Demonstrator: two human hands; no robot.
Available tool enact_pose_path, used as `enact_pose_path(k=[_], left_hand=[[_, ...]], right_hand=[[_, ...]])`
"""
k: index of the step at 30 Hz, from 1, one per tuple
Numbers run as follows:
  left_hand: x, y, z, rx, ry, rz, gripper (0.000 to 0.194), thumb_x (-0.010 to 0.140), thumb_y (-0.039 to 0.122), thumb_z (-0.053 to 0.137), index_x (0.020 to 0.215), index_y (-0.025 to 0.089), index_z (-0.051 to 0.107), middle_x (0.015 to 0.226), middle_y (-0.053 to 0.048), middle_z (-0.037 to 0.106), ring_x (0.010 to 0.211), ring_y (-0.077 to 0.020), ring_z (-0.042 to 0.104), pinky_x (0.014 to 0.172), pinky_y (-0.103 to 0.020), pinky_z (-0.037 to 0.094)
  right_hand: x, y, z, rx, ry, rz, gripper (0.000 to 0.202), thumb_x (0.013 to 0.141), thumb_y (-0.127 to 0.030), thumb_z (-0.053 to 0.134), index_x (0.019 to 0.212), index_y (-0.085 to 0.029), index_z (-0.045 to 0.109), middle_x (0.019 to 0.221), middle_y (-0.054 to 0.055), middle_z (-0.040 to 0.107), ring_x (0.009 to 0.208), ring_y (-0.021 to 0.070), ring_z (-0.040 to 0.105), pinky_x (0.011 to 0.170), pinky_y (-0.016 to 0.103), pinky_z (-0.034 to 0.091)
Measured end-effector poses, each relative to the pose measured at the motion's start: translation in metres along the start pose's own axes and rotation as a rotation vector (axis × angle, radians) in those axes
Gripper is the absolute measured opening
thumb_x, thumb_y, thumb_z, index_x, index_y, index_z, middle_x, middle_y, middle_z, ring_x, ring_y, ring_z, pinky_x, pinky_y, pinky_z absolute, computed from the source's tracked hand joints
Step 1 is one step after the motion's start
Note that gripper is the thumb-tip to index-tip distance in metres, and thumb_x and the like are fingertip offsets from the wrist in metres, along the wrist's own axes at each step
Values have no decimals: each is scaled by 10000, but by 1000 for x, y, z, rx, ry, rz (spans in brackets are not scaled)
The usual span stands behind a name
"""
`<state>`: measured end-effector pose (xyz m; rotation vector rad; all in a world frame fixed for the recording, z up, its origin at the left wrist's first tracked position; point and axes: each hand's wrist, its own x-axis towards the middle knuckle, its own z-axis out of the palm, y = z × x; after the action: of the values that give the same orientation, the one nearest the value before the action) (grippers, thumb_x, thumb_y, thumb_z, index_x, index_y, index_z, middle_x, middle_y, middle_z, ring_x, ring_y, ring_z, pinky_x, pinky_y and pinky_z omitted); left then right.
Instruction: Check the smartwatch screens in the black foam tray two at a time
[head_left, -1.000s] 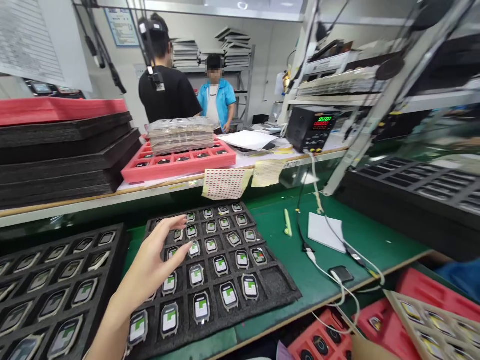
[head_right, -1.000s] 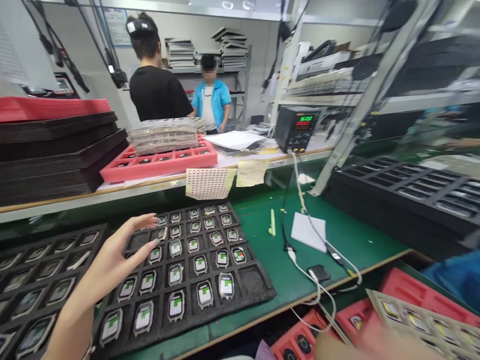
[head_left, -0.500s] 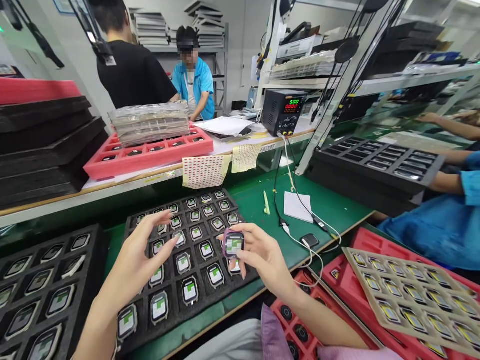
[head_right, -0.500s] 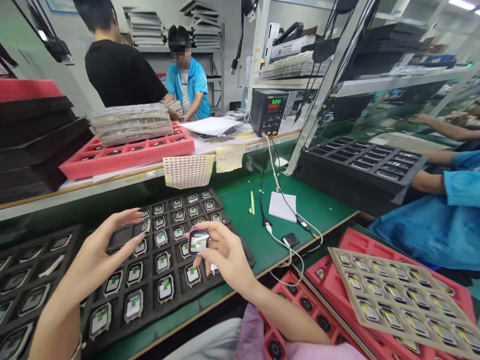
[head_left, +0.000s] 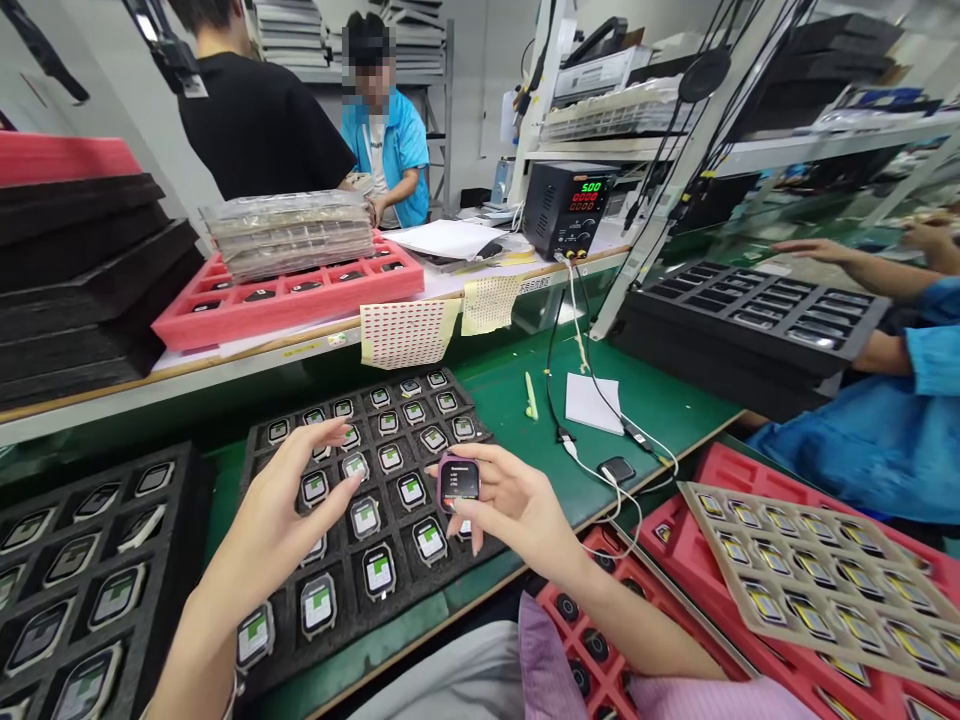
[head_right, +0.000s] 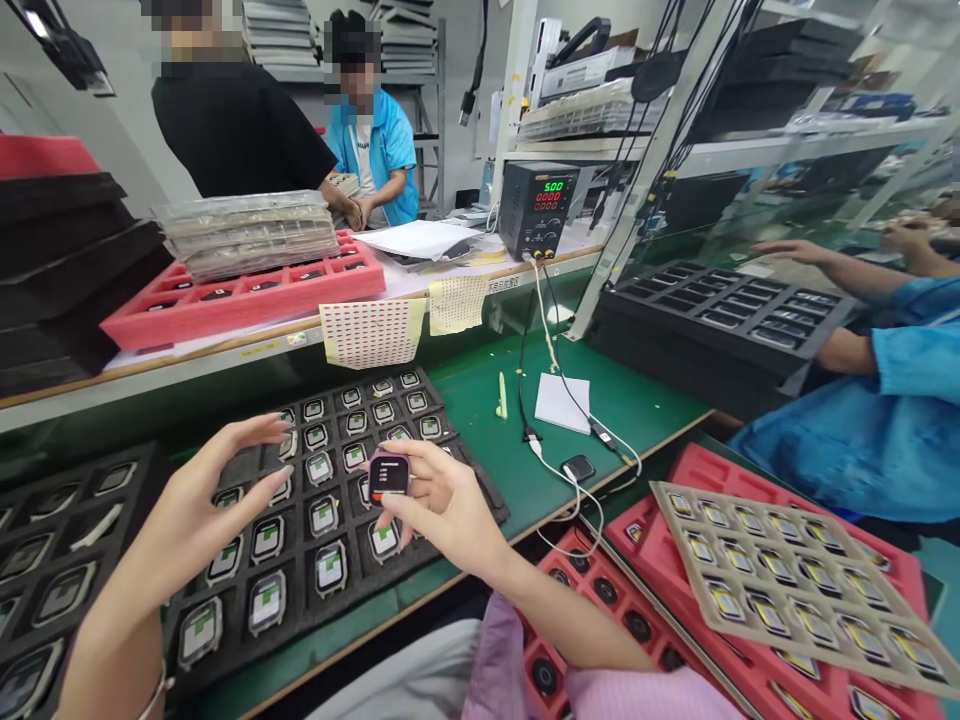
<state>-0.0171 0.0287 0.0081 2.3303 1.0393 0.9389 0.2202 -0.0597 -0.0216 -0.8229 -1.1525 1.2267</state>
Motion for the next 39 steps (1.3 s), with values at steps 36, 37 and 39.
enact_pose_path(k=[36, 37, 39], left_hand=[[-98, -88, 4, -42, 12, -554, 544, 807, 585, 551, 1211, 230, 475, 1301, -111, 531, 1224, -323, 503, 1063, -520, 391], [-114, -101, 7, -52, 18, -609, 577, 802, 601, 540, 1217, 207, 466, 1303, -129, 527, 1233, -333, 496, 1041, -510, 424], [-143, -123, 15, 0, 57, -669, 625, 799, 627, 514, 1214, 163, 463, 1292, -164, 523, 1233, -356, 494, 993, -497, 477]], right_hand=[[-22, 32, -66, -484, -130, 33, 641, 897, -276, 610, 1447, -214, 287, 1051, 78, 618, 700, 148, 638, 579, 279, 588], [-21, 37, -79, -593, -118, 42, 609, 883, -278, 622, 1421, -202, 348, 981, 58, 622, 643, 135, 607, 594, 294, 581], [-17, 45, -103, -733, -89, 55, 530, 817, -258, 686, 1311, -189, 506, 884, 35, 603, 611, 136, 550, 643, 320, 559]])
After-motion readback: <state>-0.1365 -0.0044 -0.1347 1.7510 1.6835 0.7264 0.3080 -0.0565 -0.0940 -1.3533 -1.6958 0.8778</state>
